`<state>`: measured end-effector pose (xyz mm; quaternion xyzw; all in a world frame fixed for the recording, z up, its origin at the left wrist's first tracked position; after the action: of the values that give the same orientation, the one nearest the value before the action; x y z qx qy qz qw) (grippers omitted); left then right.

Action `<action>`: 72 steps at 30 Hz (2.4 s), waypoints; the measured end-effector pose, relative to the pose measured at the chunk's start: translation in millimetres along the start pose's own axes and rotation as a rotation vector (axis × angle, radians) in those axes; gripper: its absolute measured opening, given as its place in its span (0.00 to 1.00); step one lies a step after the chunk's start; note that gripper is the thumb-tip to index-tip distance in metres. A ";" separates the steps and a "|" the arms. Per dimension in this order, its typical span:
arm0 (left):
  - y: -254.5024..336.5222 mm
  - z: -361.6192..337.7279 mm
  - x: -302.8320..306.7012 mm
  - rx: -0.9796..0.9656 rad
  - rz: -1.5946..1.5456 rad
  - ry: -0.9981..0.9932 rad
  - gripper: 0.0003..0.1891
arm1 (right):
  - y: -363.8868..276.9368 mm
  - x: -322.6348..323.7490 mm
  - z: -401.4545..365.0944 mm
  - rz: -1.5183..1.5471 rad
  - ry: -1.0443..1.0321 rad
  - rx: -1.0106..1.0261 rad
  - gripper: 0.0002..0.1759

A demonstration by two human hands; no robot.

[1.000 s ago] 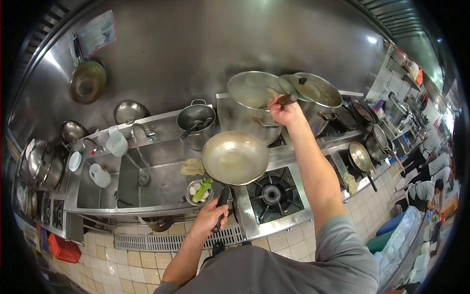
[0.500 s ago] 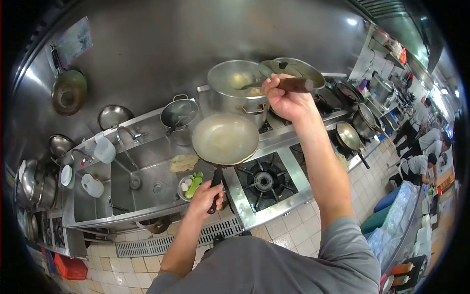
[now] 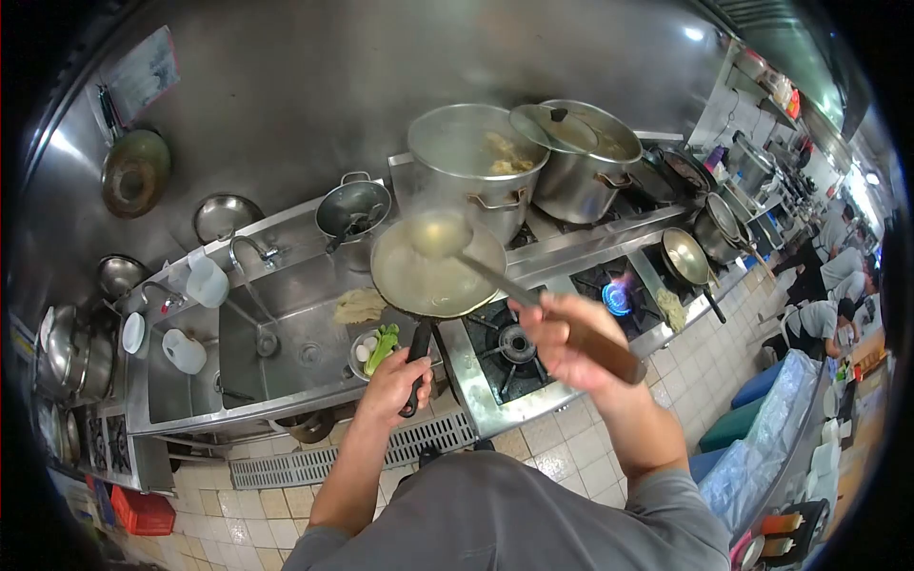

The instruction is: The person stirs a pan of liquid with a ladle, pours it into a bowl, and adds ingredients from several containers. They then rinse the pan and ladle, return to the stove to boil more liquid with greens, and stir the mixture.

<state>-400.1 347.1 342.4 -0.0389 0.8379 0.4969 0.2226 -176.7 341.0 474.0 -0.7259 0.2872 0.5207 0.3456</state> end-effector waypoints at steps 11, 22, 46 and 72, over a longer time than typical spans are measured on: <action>-11.0 -10.3 16.3 -0.033 0.031 0.008 0.05 | -17.6 0.4 -66.9 -1.350 0.148 0.063 0.37; -18.1 -6.6 17.2 -0.050 0.012 -0.019 0.06 | -181.7 -47.2 130.2 -1.832 0.340 0.433 0.12; -3.5 28.7 27.4 -0.016 0.002 -0.118 0.05 | -165.6 -67.7 176.8 0.191 -0.154 0.360 0.05; 4.2 -14.5 44.0 0.012 0.109 -0.106 0.05 | 68.1 13.4 -34.2 -0.607 0.262 0.232 0.37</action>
<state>-445.7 343.8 333.6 0.0342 0.8288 0.5046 0.2394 -206.6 272.3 454.9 -0.7946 0.1574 0.2604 0.5253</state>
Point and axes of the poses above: each hand's wrist, its own z-axis towards the middle knuckle, its own x-axis out of the back of the hand, y = z × x, the point moved 7 cm from there along z, towards the middle knuckle, and after that the axes turned 5 degrees about z, right-handed, at the moved point
